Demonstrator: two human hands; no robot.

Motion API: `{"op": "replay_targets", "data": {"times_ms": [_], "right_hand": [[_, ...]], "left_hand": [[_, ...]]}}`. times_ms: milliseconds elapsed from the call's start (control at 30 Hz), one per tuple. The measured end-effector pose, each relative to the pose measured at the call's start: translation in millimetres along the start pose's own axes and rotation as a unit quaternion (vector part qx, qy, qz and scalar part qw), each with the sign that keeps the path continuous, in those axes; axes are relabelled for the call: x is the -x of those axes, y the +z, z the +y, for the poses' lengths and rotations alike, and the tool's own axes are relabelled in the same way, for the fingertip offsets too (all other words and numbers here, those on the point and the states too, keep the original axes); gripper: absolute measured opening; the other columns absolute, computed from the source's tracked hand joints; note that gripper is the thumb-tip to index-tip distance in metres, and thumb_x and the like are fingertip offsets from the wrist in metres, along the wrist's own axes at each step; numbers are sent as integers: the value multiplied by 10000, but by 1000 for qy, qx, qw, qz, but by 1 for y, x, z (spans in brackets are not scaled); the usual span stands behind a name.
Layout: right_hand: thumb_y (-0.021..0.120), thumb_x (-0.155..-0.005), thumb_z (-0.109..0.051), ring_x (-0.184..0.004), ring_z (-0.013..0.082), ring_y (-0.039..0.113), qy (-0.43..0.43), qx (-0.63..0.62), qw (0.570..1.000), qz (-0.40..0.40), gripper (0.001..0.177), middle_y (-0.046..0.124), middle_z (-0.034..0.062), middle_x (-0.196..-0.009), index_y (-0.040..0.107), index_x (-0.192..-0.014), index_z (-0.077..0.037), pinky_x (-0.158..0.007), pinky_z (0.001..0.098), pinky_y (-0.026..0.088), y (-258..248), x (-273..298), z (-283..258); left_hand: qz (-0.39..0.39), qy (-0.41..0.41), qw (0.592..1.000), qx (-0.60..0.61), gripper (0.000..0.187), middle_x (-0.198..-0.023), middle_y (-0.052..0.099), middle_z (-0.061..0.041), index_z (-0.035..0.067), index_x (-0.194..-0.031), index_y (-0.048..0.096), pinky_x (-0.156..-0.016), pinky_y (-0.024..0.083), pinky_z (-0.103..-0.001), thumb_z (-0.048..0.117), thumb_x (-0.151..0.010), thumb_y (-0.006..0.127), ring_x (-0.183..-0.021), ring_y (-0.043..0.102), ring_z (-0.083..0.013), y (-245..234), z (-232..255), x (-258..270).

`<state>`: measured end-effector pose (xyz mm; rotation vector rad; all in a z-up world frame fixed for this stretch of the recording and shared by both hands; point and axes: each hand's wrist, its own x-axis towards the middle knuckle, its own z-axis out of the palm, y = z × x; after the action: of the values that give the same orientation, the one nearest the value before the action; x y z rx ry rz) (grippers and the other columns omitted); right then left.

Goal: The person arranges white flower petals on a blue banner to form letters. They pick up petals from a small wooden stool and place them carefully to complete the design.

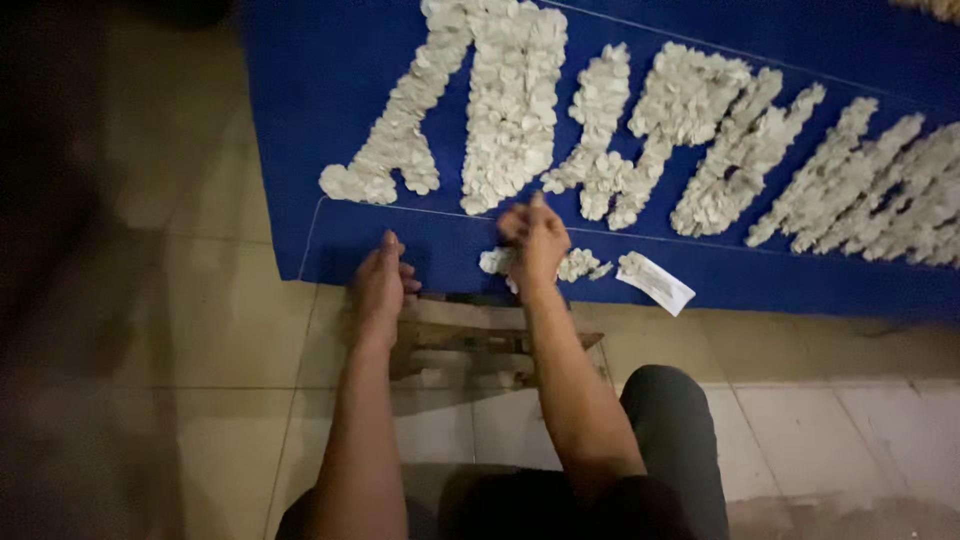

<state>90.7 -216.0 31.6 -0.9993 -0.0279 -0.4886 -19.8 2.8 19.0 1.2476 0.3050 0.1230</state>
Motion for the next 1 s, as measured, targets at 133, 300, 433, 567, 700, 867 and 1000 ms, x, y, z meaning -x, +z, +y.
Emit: {"op": "replay_targets", "data": {"times_ms": [133, 300, 433, 567, 700, 867, 1000], "right_hand": [[751, -898, -225, -766, 238, 738, 57, -65, 994, 63, 261, 715, 103, -885, 686, -936, 25, -685, 369, 652, -33, -39, -3], [752, -929, -206, -757, 225, 650, 62, -103, 989, 81, 220, 629, 85, -856, 620, -951, -31, -706, 416, 617, -15, -49, -4], [719, -965, -143, -920, 264, 725, 15, -161, 986, 30, 220, 669, 124, -904, 580, -1007, 21, -918, 437, 636, -18, 3, -17], [719, -867, -37, -872, 199, 716, 23, -8, 996, -90, 294, 702, 61, -935, 583, -1128, -24, -804, 415, 649, 11, 37, -13], [741, -936, -54, -800, 167, 701, 26, 144, 965, -216, 236, 726, 97, -911, 684, -1122, 80, -730, 328, 616, 40, 31, -11], [760, -947, -92, -738, 139, 702, -8, 205, 948, -242, 227, 709, 75, -836, 726, -1099, 74, -678, 265, 591, 64, 6, -5], [735, -951, -122, -698, 139, 729, 12, 181, 956, -230, 258, 724, 76, -820, 701, -1126, 65, -601, 269, 623, 79, 1, -10]], "left_hand": [[7, 2, 997, -76, 553, -816, 662, -24, 44, -1102, 714, -569, 497, -294, 559, -990, 547, -662, 641, -121, 2, 1, 5], [0, 2, 999, -36, 519, -802, 624, -37, 39, -1096, 675, -546, 479, -327, 533, -977, 569, -632, 609, -151, 5, -13, 1], [0, 4, 999, -38, 516, -817, 622, -41, 38, -1108, 662, -568, 499, -334, 531, -982, 574, -648, 606, -152, 0, -15, 2], [0, 21, 996, -86, 518, -835, 654, -37, 50, -1112, 690, -603, 521, -303, 533, -992, 546, -671, 633, -129, -4, -9, 7], [-1, 18, 997, -77, 524, -865, 658, -52, 34, -1147, 687, -602, 505, -331, 512, -978, 553, -672, 634, -151, -4, -1, 14], [1, 10, 997, -77, 538, -895, 666, -61, 41, -1201, 672, -644, 514, -329, 513, -968, 565, -715, 634, -160, -4, 8, 19], [-2, 10, 995, -94, 514, -896, 658, -59, 43, -1171, 665, -672, 524, -331, 506, -974, 558, -747, 630, -159, -1, 11, 22]]}}
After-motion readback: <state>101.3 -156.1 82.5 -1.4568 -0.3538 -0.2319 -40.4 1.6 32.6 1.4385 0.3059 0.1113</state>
